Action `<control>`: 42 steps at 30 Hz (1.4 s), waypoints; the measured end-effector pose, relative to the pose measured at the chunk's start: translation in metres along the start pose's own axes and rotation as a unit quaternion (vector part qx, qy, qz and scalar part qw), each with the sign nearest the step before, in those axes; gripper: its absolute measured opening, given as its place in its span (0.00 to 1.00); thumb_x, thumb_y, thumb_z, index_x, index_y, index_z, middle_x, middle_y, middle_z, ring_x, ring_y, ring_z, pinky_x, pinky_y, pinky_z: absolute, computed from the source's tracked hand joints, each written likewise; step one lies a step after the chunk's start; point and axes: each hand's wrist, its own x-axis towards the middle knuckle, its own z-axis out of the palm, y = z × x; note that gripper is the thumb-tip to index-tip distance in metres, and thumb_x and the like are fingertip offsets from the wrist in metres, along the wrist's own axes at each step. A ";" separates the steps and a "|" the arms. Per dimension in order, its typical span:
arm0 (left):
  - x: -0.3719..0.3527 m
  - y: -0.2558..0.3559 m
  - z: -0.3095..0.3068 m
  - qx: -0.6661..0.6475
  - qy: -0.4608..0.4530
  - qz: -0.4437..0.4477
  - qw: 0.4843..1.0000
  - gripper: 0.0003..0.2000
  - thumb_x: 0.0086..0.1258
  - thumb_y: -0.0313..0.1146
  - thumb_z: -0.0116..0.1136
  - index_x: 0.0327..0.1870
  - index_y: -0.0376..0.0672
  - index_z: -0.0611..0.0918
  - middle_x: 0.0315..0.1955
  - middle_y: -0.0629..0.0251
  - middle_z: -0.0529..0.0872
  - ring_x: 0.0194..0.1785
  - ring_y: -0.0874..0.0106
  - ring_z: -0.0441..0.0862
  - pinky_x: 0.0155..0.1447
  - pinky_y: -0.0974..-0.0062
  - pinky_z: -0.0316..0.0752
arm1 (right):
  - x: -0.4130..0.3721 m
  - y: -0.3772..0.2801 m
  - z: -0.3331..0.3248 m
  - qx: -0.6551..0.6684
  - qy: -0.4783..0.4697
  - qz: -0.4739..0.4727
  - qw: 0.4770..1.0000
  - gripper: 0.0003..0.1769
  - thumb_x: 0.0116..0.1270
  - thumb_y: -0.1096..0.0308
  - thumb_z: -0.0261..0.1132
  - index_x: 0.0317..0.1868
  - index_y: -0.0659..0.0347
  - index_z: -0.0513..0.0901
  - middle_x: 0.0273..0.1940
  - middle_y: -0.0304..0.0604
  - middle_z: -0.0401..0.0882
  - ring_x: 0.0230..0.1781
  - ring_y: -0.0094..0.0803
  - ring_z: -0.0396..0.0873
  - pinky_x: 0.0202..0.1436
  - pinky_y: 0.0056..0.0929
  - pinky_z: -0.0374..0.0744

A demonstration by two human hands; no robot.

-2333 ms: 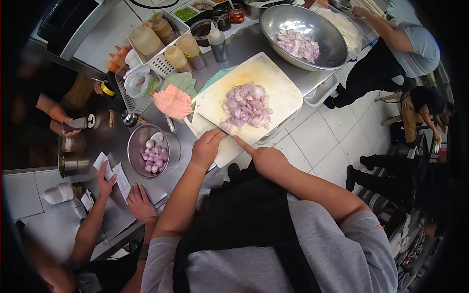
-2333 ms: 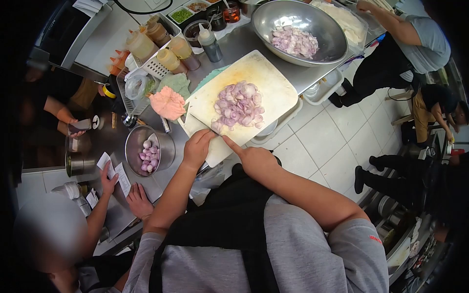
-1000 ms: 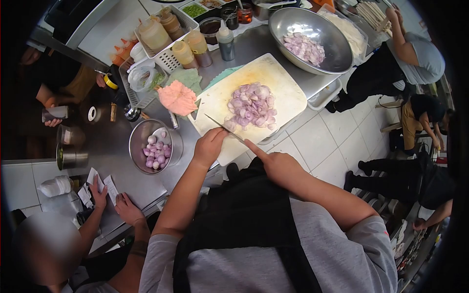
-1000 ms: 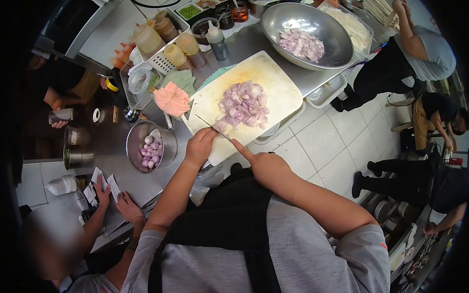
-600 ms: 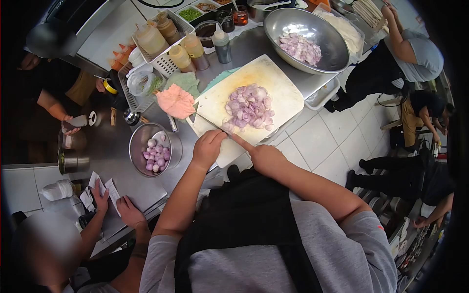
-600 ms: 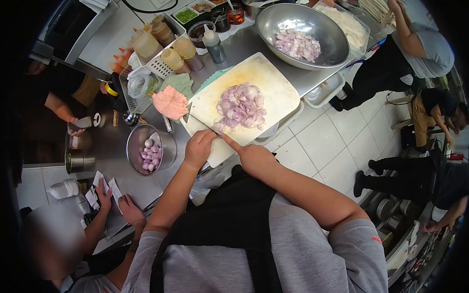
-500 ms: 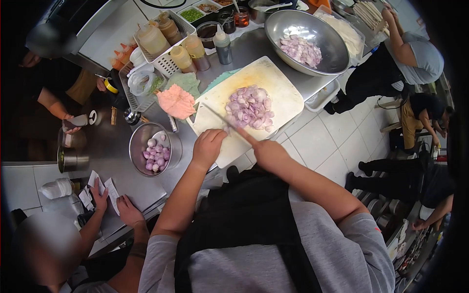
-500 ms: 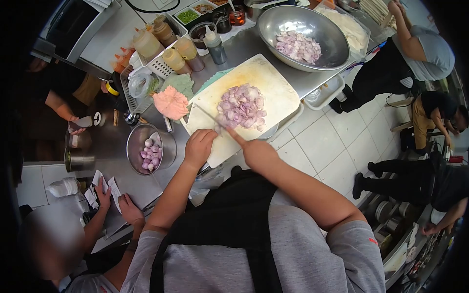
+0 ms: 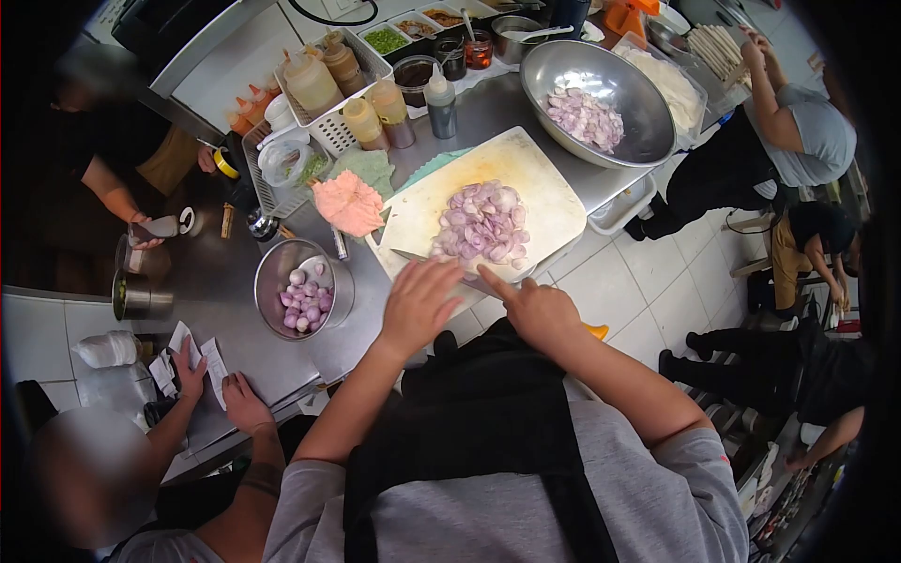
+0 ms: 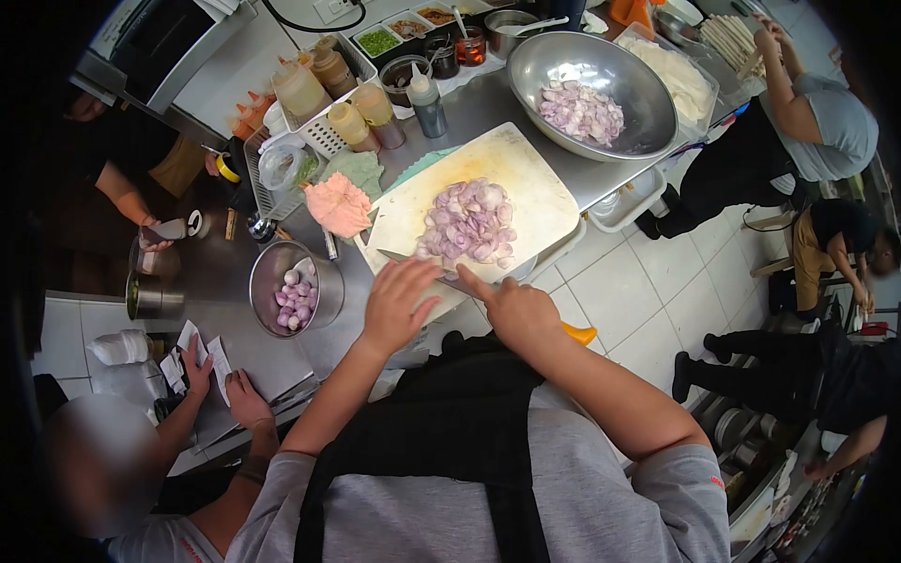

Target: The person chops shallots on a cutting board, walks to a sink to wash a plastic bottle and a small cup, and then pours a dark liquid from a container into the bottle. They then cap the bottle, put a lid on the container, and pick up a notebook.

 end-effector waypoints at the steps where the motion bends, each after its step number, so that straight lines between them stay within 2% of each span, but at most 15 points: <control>1: 0.009 0.007 0.000 0.017 -0.088 0.056 0.994 0.27 0.67 0.44 0.65 0.66 0.47 0.76 0.64 0.63 0.77 0.68 0.62 0.73 0.73 0.58 0.64 | 0.000 0.002 -0.001 -0.002 0.001 -0.001 1.000 0.45 0.65 0.70 0.58 0.80 0.32 0.52 0.33 0.54 0.81 0.28 0.45 0.85 0.26 0.40 0.83; 4: 0.012 0.018 0.012 -0.014 -0.160 0.076 0.984 0.31 0.67 0.48 0.63 0.71 0.49 0.73 0.68 0.66 0.75 0.72 0.65 0.69 0.78 0.57 0.58 | -0.001 0.009 -0.008 -0.026 0.050 -0.003 0.998 0.45 0.63 0.67 0.63 0.79 0.37 0.55 0.36 0.53 0.80 0.29 0.46 0.85 0.27 0.39 0.83; 6: 0.013 0.016 0.015 -0.006 -0.154 0.063 0.986 0.32 0.67 0.49 0.62 0.71 0.48 0.72 0.68 0.66 0.75 0.73 0.64 0.69 0.77 0.56 0.58 | -0.003 0.012 -0.010 -0.033 0.084 -0.006 0.996 0.49 0.59 0.66 0.69 0.79 0.40 0.56 0.37 0.51 0.79 0.29 0.44 0.85 0.29 0.37 0.84; 10: 0.017 0.004 0.013 0.009 -0.169 0.044 0.984 0.33 0.70 0.52 0.59 0.73 0.48 0.69 0.71 0.66 0.72 0.74 0.65 0.67 0.78 0.57 0.57 | -0.017 0.023 -0.021 -0.043 0.096 -0.006 0.994 0.45 0.62 0.67 0.64 0.79 0.43 0.58 0.37 0.50 0.79 0.31 0.41 0.84 0.30 0.36 0.84; 17: 0.016 -0.029 0.023 0.074 -0.134 -0.032 0.988 0.34 0.70 0.54 0.58 0.73 0.45 0.68 0.73 0.62 0.69 0.76 0.61 0.64 0.78 0.56 0.57 | -0.064 0.073 -0.039 -0.004 0.080 0.033 0.996 0.51 0.56 0.64 0.75 0.78 0.40 0.59 0.39 0.48 0.77 0.35 0.44 0.82 0.38 0.40 0.83; 20: 0.013 -0.028 0.022 0.119 -0.090 -0.074 0.986 0.33 0.71 0.51 0.58 0.72 0.42 0.69 0.73 0.61 0.68 0.76 0.60 0.64 0.79 0.54 0.56 | -0.072 0.104 -0.039 0.054 0.084 0.097 0.990 0.49 0.56 0.68 0.76 0.77 0.43 0.62 0.39 0.50 0.77 0.34 0.46 0.81 0.38 0.43 0.81; 22: 0.014 -0.023 0.024 0.074 -0.034 -0.047 0.996 0.25 0.72 0.41 0.58 0.69 0.46 0.74 0.67 0.61 0.75 0.70 0.59 0.71 0.72 0.60 0.67 | -0.064 0.130 -0.031 0.087 0.108 0.113 0.984 0.47 0.57 0.69 0.75 0.76 0.46 0.63 0.40 0.51 0.77 0.34 0.47 0.81 0.38 0.45 0.80; 23: 0.014 -0.019 0.024 0.083 -0.025 -0.059 0.994 0.25 0.72 0.41 0.58 0.69 0.46 0.74 0.67 0.61 0.75 0.70 0.59 0.71 0.72 0.60 0.67 | -0.056 0.138 -0.030 0.103 0.117 0.116 0.981 0.47 0.57 0.69 0.75 0.76 0.47 0.63 0.40 0.52 0.77 0.34 0.49 0.81 0.39 0.46 0.79; 26: 0.018 -0.002 0.020 -0.114 -0.031 -0.190 0.975 0.23 0.69 0.23 0.55 0.63 0.56 0.82 0.48 0.67 0.80 0.51 0.65 0.79 0.51 0.69 0.78 | -0.017 0.150 -0.027 0.087 0.115 0.079 0.986 0.44 0.61 0.67 0.73 0.76 0.48 0.63 0.44 0.54 0.78 0.38 0.53 0.82 0.41 0.47 0.81; 27: 0.019 0.001 0.018 -0.109 -0.023 -0.194 0.975 0.23 0.69 0.23 0.55 0.63 0.56 0.82 0.48 0.67 0.80 0.51 0.65 0.79 0.51 0.69 0.78 | -0.003 0.154 -0.023 0.066 0.109 0.066 0.990 0.42 0.62 0.65 0.72 0.76 0.47 0.63 0.46 0.54 0.77 0.39 0.54 0.83 0.42 0.47 0.82; 30: 0.020 0.011 0.010 -0.100 -0.033 -0.206 0.973 0.25 0.68 0.21 0.55 0.64 0.57 0.81 0.56 0.66 0.80 0.58 0.63 0.78 0.59 0.66 0.77 | 0.046 0.155 -0.016 0.067 0.086 0.041 0.993 0.40 0.63 0.64 0.71 0.75 0.49 0.63 0.48 0.57 0.77 0.45 0.55 0.82 0.47 0.47 0.82; 32: 0.019 0.019 -0.002 0.082 0.033 -0.100 0.991 0.26 0.67 0.21 0.55 0.66 0.57 0.79 0.66 0.60 0.74 0.66 0.58 0.73 0.67 0.61 0.72 | 0.071 0.147 -0.024 0.064 0.067 0.021 0.996 0.41 0.63 0.63 0.71 0.75 0.50 0.63 0.51 0.59 0.77 0.51 0.56 0.80 0.53 0.47 0.80; 35: 0.011 0.044 -0.020 0.005 0.076 -0.177 0.981 0.27 0.66 0.22 0.58 0.67 0.56 0.78 0.73 0.54 0.65 0.72 0.52 0.67 0.73 0.56 0.65 | 0.108 0.149 -0.011 0.049 0.079 -0.034 0.995 0.41 0.63 0.63 0.71 0.75 0.49 0.63 0.52 0.59 0.77 0.53 0.56 0.78 0.56 0.47 0.79; 39: -0.020 0.056 -0.028 -0.046 0.123 -0.224 0.966 0.27 0.64 0.23 0.62 0.67 0.55 0.79 0.73 0.50 0.64 0.72 0.49 0.67 0.73 0.56 0.65 | 0.135 0.143 -0.008 0.045 0.074 -0.058 0.995 0.42 0.62 0.63 0.72 0.75 0.49 0.63 0.54 0.55 0.76 0.57 0.54 0.75 0.60 0.47 0.77; 42: -0.060 0.069 -0.028 0.008 0.187 -0.271 0.944 0.25 0.64 0.24 0.63 0.64 0.53 0.81 0.71 0.52 0.67 0.65 0.55 0.74 0.67 0.60 0.72 | 0.144 0.143 -0.006 0.045 0.093 -0.089 0.991 0.42 0.61 0.63 0.73 0.75 0.49 0.64 0.54 0.53 0.75 0.57 0.51 0.75 0.60 0.47 0.75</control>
